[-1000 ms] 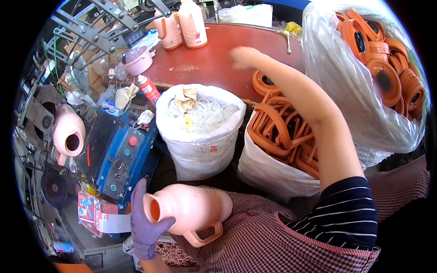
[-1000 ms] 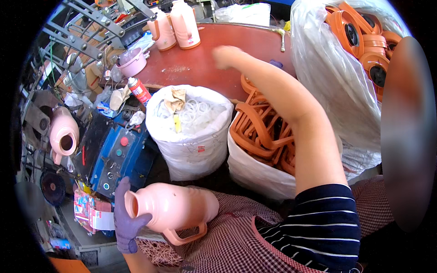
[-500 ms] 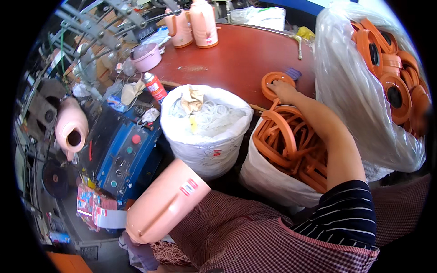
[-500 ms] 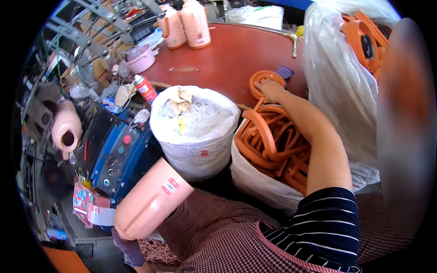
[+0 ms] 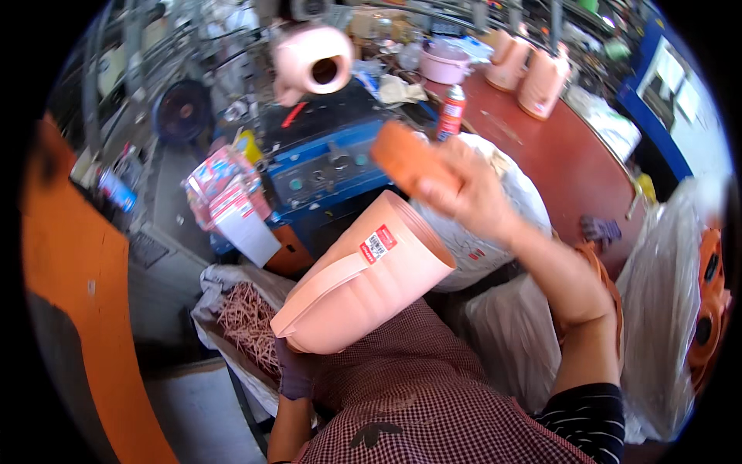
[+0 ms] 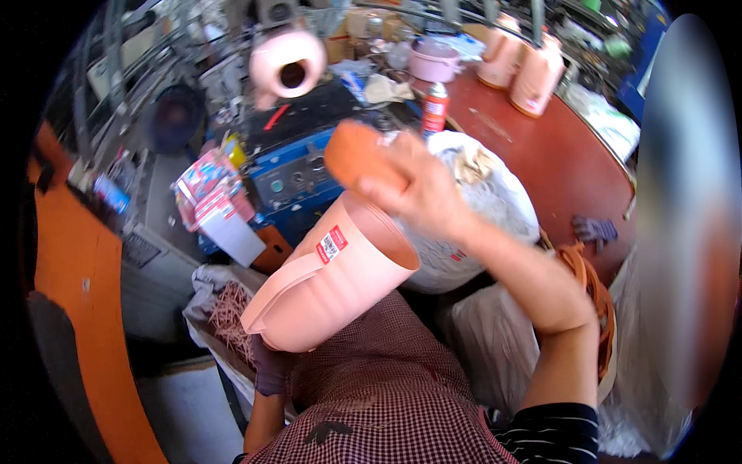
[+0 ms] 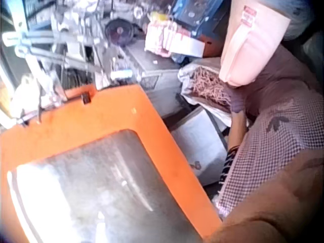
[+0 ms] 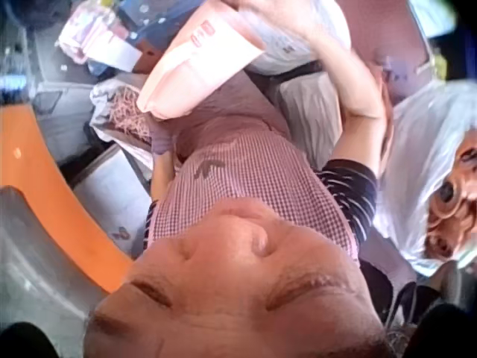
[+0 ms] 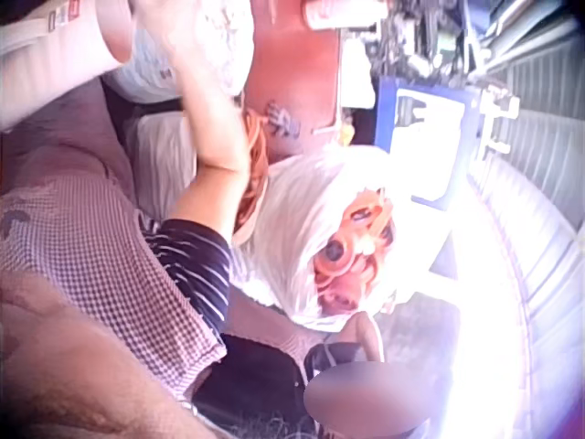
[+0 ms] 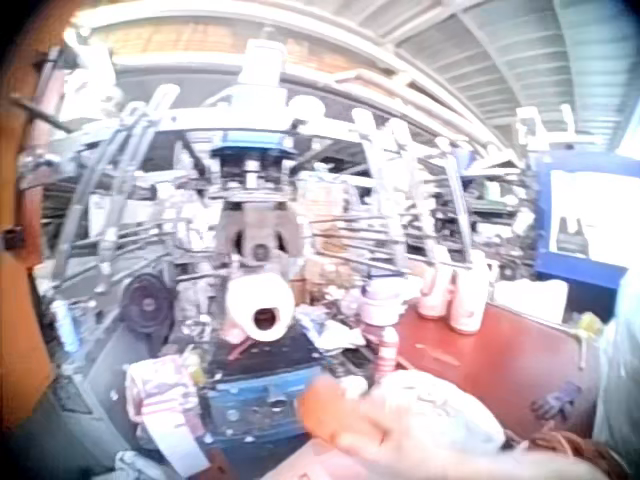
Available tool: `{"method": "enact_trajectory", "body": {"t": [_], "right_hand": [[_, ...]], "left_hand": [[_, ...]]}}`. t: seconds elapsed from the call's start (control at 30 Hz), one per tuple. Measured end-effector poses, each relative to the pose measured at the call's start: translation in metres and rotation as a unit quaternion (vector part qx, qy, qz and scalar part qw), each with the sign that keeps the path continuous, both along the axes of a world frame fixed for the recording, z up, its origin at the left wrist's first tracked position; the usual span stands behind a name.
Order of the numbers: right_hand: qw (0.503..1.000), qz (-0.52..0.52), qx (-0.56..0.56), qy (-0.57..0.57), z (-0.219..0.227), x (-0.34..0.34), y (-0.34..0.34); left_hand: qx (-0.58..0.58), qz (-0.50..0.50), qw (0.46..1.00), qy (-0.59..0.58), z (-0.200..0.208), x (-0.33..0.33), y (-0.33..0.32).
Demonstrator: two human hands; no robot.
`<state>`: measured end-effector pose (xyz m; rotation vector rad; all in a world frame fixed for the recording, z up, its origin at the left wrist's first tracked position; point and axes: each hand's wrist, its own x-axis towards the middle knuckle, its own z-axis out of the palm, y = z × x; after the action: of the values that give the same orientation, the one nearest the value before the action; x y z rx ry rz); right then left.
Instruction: The person repeatedly picks up pink plastic pitcher bodies and orange handles, attaches the handles to the bodies, and places the assembled units on a nearby table. The person also wipes the interior of the pitcher bodies with a cloth and applies small labels to the exterior before continuing the assembly loop.
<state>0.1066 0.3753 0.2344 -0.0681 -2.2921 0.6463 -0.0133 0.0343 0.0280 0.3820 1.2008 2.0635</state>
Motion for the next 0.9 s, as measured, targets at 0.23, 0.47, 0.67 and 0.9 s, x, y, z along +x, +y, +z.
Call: {"method": "enact_trajectory", "body": {"t": [0.23,0.47,0.67,0.9], "right_hand": [[0.993,0.103,-0.051,0.014,-0.037,-0.019,-0.066],[0.989,0.139,-0.050,0.023,-0.043,-0.009,-0.072],[0.993,0.050,-0.098,-0.052,-0.041,-0.029,-0.048],[0.855,0.015,-0.495,-0.155,-0.086,-0.091,0.014]], "left_hand": [[0.176,0.032,0.960,-0.217,0.025,0.002,-0.033],[0.120,0.192,0.952,-0.205,-0.024,-0.012,-0.058],[-0.051,0.292,0.949,0.105,0.003,-0.035,-0.042],[-0.211,0.303,0.859,0.355,0.058,-0.051,-0.029]]}}
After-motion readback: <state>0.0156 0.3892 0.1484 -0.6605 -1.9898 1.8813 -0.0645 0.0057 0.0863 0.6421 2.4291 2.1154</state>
